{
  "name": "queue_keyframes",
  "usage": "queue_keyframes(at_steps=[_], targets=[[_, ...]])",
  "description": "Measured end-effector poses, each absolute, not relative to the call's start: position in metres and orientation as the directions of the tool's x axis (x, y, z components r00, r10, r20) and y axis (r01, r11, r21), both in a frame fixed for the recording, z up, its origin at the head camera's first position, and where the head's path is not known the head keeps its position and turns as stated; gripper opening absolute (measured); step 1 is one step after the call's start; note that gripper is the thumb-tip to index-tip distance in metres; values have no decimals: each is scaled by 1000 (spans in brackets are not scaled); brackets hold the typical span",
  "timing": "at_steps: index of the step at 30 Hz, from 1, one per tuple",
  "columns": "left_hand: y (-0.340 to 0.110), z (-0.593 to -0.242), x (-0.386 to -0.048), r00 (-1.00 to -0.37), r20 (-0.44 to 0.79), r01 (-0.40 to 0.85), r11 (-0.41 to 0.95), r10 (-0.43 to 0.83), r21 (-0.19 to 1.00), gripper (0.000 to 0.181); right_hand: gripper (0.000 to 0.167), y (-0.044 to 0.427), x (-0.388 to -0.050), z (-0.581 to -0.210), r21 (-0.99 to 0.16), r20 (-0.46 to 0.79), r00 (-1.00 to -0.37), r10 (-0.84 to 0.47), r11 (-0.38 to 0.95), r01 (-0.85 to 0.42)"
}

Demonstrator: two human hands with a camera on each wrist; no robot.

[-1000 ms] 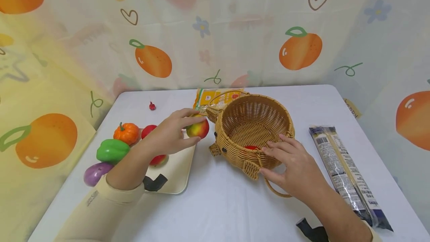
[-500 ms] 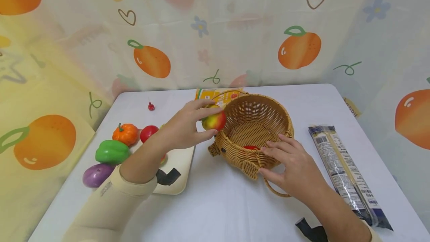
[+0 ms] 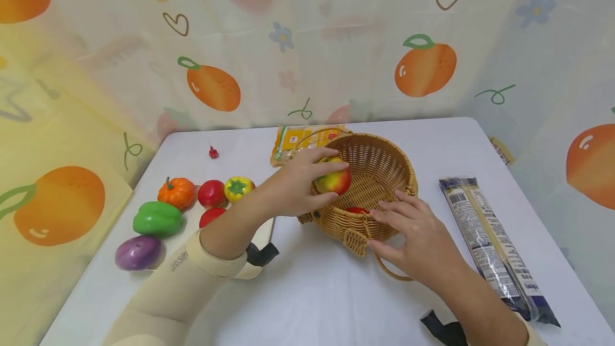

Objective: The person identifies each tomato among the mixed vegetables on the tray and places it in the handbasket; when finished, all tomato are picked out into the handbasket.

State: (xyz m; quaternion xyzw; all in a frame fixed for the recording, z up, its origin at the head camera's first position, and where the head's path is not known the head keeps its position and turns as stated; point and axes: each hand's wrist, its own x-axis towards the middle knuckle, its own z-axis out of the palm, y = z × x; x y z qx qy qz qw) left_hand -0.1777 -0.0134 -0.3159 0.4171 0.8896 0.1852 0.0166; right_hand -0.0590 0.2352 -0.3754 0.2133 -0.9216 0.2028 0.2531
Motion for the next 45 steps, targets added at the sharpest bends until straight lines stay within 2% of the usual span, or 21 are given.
queue_keyframes(at_steps=[9, 15, 26, 28, 31, 35, 39, 45], targets=[[-3, -324, -180, -620, 79, 761, 575, 780, 300, 56, 76, 235, -59, -375, -262, 558, -777, -292, 826, -499], [-1, -325, -179, -627, 39, 754, 592, 778, 285, 60, 78, 236, -59, -376, -256, 560, -776, -290, 830, -495], [-11, -323, -176, -617, 78, 767, 576, 783, 281, 60, 75, 236, -59, -376, -265, 551, -782, -292, 827, -496], [-15, -320, -175, -624, 89, 763, 581, 777, 283, 60, 75, 236, -59, -376, -268, 549, -784, -291, 827, -495], [-24, -315, -174, -639, 104, 754, 594, 762, 280, 59, 64, 236, -59, -376, -271, 539, -791, -291, 828, -490], [-40, -312, -172, -689, 84, 710, 647, 720, 279, 59, 49, 237, -59, -375, -282, 524, -800, -291, 827, -486], [-59, -313, -173, -739, 53, 653, 695, 672, 301, 60, 48, 237, -59, -376, -281, 530, -797, -290, 827, -487], [-91, -323, -176, -780, 47, 603, 730, 624, 322, 58, 49, 236, -59, -375, -287, 534, -794, -291, 821, -494]])
